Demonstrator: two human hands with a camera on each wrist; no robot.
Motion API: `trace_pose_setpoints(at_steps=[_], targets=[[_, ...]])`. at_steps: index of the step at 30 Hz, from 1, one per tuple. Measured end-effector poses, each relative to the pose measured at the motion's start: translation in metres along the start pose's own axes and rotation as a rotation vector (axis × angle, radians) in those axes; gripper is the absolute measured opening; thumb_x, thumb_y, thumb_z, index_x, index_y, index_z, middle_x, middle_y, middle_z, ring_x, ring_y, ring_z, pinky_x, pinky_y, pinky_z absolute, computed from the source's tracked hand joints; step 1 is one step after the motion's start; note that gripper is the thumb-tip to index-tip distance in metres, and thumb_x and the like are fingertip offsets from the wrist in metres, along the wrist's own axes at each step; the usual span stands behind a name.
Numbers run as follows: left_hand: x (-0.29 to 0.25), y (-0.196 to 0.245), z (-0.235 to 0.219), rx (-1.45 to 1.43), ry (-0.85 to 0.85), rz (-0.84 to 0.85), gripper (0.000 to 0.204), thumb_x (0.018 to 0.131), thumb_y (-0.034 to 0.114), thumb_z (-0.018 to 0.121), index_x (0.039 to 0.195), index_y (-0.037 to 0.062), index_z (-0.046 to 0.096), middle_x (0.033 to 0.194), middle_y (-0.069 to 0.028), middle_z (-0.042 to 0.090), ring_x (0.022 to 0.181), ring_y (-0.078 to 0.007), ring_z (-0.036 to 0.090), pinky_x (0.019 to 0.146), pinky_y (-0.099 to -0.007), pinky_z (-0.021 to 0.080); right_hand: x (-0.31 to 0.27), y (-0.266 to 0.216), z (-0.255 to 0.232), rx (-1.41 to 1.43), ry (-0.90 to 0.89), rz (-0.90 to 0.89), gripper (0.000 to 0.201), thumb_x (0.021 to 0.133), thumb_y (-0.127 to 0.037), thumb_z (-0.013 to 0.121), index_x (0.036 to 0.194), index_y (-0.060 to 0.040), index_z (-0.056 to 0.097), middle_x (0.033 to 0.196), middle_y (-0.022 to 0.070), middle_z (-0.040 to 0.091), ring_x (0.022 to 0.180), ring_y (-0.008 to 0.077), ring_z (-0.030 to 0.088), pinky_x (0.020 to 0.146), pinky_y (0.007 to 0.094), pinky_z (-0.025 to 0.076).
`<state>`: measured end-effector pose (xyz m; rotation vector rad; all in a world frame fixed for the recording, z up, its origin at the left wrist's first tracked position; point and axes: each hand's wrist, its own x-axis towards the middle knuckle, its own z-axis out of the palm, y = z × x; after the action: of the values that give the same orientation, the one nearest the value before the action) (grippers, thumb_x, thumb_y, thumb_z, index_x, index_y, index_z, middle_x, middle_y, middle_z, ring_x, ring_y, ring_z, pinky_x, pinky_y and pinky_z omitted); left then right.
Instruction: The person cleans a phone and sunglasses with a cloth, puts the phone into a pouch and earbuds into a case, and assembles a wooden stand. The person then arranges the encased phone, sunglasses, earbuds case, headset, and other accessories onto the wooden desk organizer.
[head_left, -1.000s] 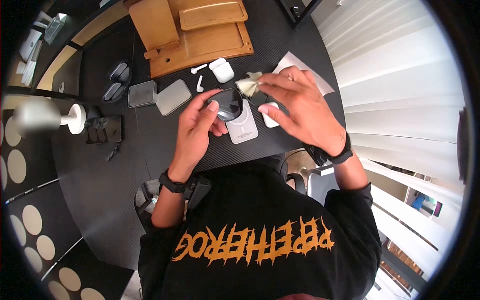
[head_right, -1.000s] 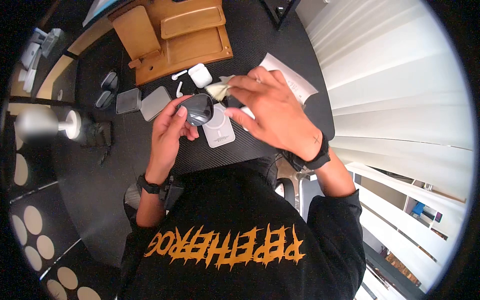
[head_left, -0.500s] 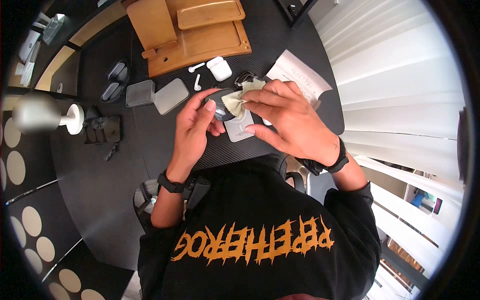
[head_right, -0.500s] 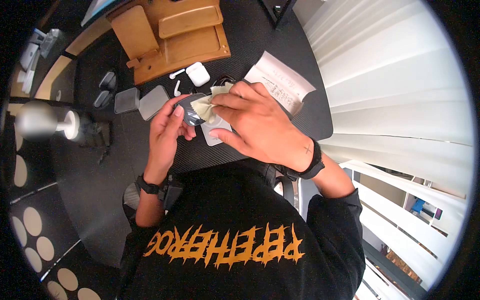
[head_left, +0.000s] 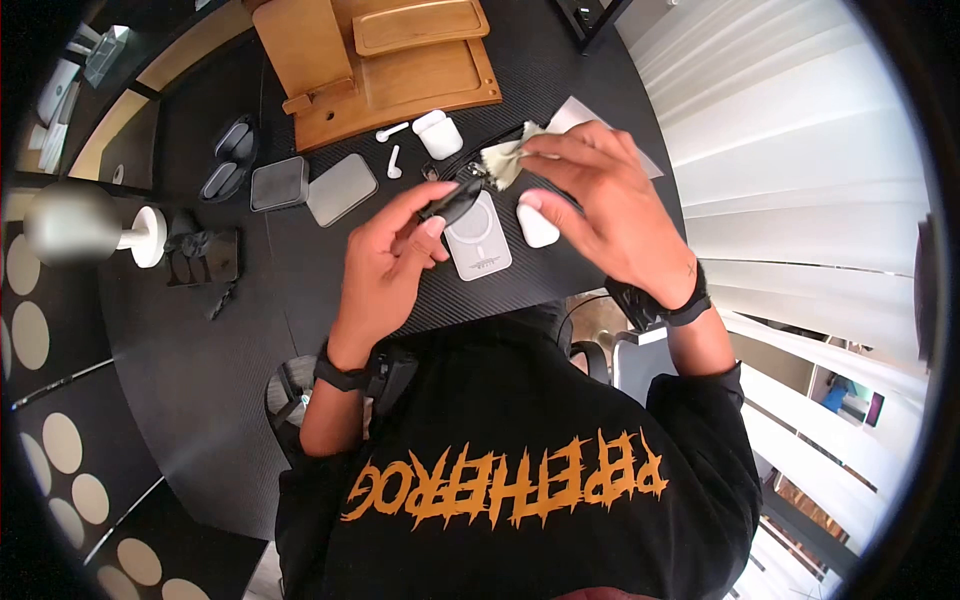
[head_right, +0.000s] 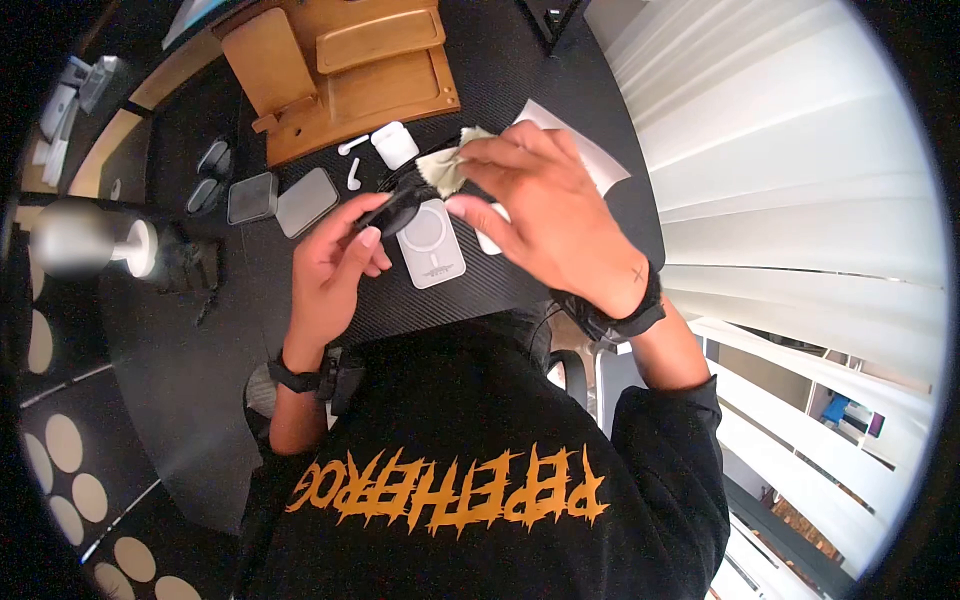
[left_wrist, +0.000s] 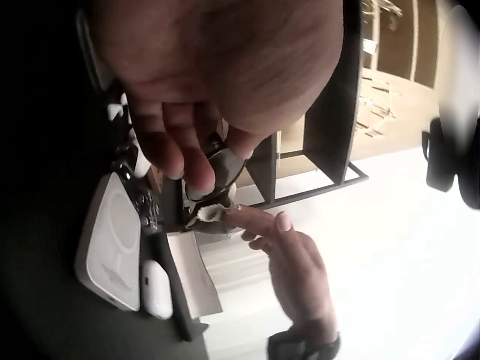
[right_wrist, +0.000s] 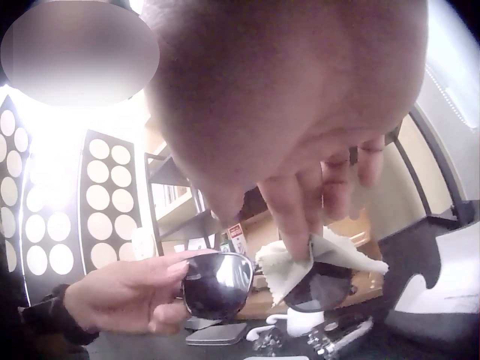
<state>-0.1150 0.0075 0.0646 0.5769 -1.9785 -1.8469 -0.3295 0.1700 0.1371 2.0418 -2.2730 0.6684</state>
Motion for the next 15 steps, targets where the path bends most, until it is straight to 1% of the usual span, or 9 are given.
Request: trace_pose_setpoints(at_steps=[1,3,4,6,9,10,12,14,15], targets=[[0.000,0.006,0.001,0.000,0.001,0.000,0.030,0.108,0.011,0.061,0.137,0.0053,0.069,0.101,-0.0061,0.074,0.078,-0.0104,0.068,0.069,-0.0261,0.055,0.001,0.002,-0.003,0.000,0.000,-0.001,0.038,0.099,-0.033,0.071,0.114,0.0006,0.078,0.125,0.0121,0.073,0.113,0.0287,0.061,0.099,0.0404,0.043],[0.001,0.018,0.001,0.233,0.017,0.175,0.032,0.102,0.001,0.065,0.132,0.0068,0.073,0.110,-0.0114,0.076,0.086,-0.0192,0.074,0.077,-0.0301,0.058,0.002,0.006,-0.007,0.052,0.004,0.022,0.036,0.101,-0.033,0.070,0.114,-0.0007,0.079,0.126,0.0121,0.074,0.112,0.0289,0.062,0.099,0.0407,0.043],[0.001,0.018,0.000,0.233,0.020,0.175,0.032,0.102,0.001,0.065,0.132,0.0068,0.073,0.110,-0.0114,0.076,0.086,-0.0192,0.074,0.077,-0.0301,0.058,0.002,0.007,-0.008,0.065,0.013,0.012,0.035,0.102,-0.033,0.068,0.114,-0.0022,0.079,0.125,0.0115,0.074,0.112,0.0297,0.062,0.098,0.0409,0.043],[0.001,0.018,-0.003,0.429,0.039,0.398,0.037,0.096,-0.004,0.068,0.130,0.0077,0.074,0.116,-0.0162,0.075,0.094,-0.0290,0.075,0.082,-0.0339,0.059,0.002,0.009,-0.015,0.086,0.034,0.037,0.035,0.103,-0.033,0.067,0.114,-0.0021,0.079,0.125,0.0113,0.074,0.111,0.0301,0.062,0.098,0.0410,0.043],[0.000,0.020,-0.005,0.508,0.042,0.437,0.042,0.090,-0.005,0.071,0.128,0.0106,0.076,0.117,-0.0150,0.075,0.098,-0.0332,0.074,0.082,-0.0374,0.059,0.005,0.017,-0.024,0.106,0.078,0.075,0.035,0.104,-0.033,0.065,0.113,-0.0023,0.079,0.121,0.0114,0.075,0.108,0.0312,0.062,0.097,0.0414,0.044],[-0.001,0.020,-0.005,0.508,0.042,0.438,0.042,0.090,-0.005,0.071,0.128,0.0106,0.076,0.117,-0.0150,0.075,0.098,-0.0332,0.074,0.082,-0.0374,0.059,0.006,0.019,-0.024,0.126,0.083,0.074,0.036,0.105,-0.033,0.064,0.112,-0.0021,0.079,0.119,0.0115,0.076,0.107,0.0312,0.062,0.097,0.0417,0.044],[-0.001,0.020,-0.001,0.626,0.057,0.534,0.043,0.087,-0.006,0.071,0.125,0.0122,0.078,0.116,-0.0111,0.075,0.094,-0.0308,0.074,0.080,-0.0390,0.059,0.004,0.021,-0.022,0.142,0.093,0.076,0.037,0.106,-0.034,0.062,0.111,-0.0019,0.079,0.117,0.0115,0.076,0.106,0.0311,0.062,0.096,0.0420,0.044],[0.000,0.020,0.001,0.643,0.033,0.566,0.042,0.084,-0.006,0.071,0.121,0.0125,0.079,0.115,-0.0093,0.075,0.091,-0.0296,0.074,0.078,-0.0386,0.059,0.004,0.021,-0.016,0.216,-0.030,0.054,0.041,0.109,-0.037,0.058,0.109,-0.0014,0.079,0.114,0.0118,0.076,0.103,0.0312,0.062,0.096,0.0422,0.045],[0.000,0.020,0.001,0.664,0.012,0.595,0.042,0.082,-0.006,0.071,0.118,0.0128,0.080,0.114,-0.0076,0.075,0.089,-0.0285,0.073,0.076,-0.0381,0.059,0.005,0.019,-0.017,0.215,-0.031,0.053,0.041,0.109,-0.037,0.058,0.109,-0.0014,0.079,0.114,0.0118,0.076,0.103,0.0312,0.062,0.096,0.0422,0.045]])
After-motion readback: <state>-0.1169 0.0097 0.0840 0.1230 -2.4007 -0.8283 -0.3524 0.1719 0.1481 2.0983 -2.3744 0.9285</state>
